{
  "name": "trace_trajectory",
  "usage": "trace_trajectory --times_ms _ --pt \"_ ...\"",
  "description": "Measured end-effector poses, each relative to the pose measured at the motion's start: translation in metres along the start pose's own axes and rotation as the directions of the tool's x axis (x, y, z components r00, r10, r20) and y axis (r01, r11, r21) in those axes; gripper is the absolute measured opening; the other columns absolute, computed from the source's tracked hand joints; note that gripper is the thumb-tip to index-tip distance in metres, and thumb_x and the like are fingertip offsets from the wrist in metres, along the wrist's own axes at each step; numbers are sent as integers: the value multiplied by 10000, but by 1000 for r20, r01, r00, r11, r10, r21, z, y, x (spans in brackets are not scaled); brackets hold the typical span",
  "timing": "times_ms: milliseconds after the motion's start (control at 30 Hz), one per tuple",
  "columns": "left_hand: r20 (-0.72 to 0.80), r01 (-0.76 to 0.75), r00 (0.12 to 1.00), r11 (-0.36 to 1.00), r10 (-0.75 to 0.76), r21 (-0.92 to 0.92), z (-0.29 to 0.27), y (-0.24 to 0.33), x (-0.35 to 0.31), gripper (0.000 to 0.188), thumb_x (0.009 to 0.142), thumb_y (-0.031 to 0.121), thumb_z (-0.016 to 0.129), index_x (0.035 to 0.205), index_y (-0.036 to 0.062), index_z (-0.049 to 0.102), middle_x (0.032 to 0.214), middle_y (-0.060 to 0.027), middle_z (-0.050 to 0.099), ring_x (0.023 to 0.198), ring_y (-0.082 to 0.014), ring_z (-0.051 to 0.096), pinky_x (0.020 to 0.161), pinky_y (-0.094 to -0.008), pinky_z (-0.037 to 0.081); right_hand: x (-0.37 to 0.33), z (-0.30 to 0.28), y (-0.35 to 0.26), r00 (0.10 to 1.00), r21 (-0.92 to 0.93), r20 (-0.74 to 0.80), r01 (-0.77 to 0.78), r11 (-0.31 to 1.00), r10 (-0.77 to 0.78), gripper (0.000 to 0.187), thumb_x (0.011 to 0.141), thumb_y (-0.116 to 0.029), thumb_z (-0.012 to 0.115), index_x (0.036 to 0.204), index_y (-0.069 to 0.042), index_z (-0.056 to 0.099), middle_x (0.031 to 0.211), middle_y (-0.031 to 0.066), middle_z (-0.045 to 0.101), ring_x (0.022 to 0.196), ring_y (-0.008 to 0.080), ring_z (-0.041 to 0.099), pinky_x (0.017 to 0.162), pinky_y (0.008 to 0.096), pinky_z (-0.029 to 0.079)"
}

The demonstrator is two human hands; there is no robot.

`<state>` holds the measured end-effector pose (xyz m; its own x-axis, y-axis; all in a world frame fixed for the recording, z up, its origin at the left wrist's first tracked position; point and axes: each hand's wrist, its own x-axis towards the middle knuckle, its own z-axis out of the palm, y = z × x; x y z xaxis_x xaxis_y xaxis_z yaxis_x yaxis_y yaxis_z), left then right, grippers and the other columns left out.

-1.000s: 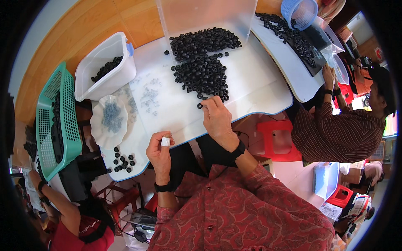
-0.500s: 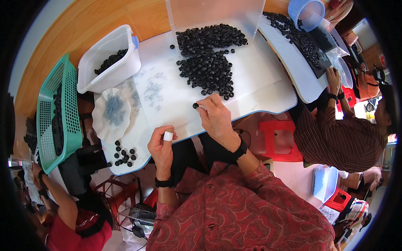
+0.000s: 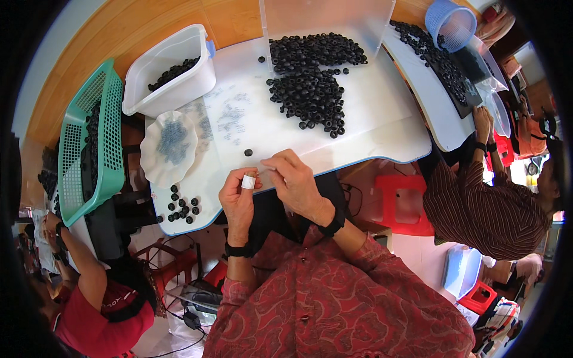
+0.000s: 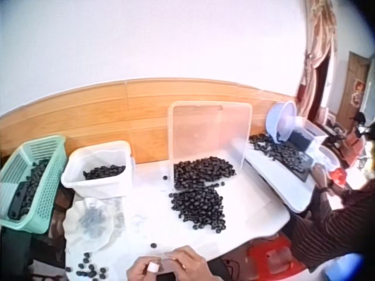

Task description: The person sorts small black beads and inserts them into white plastic housing components at a manufacturing table.

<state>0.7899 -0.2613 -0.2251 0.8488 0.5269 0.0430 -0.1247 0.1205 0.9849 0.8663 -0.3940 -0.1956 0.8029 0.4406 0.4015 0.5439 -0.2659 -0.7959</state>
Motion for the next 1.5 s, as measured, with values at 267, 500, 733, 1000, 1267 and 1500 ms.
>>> trace_trajectory --times_ms 267,500,733,1000,1267,1500 --pt "15 -47 999 993 45 108 2 0 0 148 1027 118 620 1036 -16 682 887 -27 678 780 -76 616 729 -233 532 -7 11 -3 999 153 -15 31 988 -29 195 878 55 697 1064 -3 694 963 116 665 808 235 685 683 313 558" --pt "38 -16 999 991 11 135 2 9 3 153 1025 113 614 1050 -19 686 874 -21 675 769 -77 614 710 -224 521 -5 9 -3 998 163 -42 57 985 -50 175 886 47 695 1051 -9 697 936 100 659 750 184 660 633 283 536" --pt "-41 -228 954 811 296 538 10 23 35 177 948 28 649 1114 5 706 895 -90 687 780 -150 638 693 -303 517 -3 -4 8 994 96 -106 -2 995 13 135 878 42 686 1003 -10 689 907 86 645 679 136 629 598 257 514" --pt "84 -191 974 559 212 807 26 19 64 307 918 121 686 1217 52 677 938 -161 612 844 -353 641 720 -438 521 -10 -6 20 989 101 -137 -45 994 59 117 870 42 691 977 -6 685 892 80 642 661 126 625 587 253 510" --pt "33 -124 980 468 198 875 34 16 66 273 898 152 715 1157 81 662 909 -146 619 814 -328 639 715 -447 507 -13 -3 28 990 147 -126 -44 988 63 115 876 43 682 982 -1 673 888 77 635 656 117 615 582 252 503" --pt "32 -158 966 486 258 859 32 8 64 228 868 131 738 1077 99 651 925 -142 613 799 -327 637 695 -438 509 -13 -3 26 991 138 -123 -38 990 55 88 891 34 688 972 5 671 891 76 636 642 95 608 569 242 486"
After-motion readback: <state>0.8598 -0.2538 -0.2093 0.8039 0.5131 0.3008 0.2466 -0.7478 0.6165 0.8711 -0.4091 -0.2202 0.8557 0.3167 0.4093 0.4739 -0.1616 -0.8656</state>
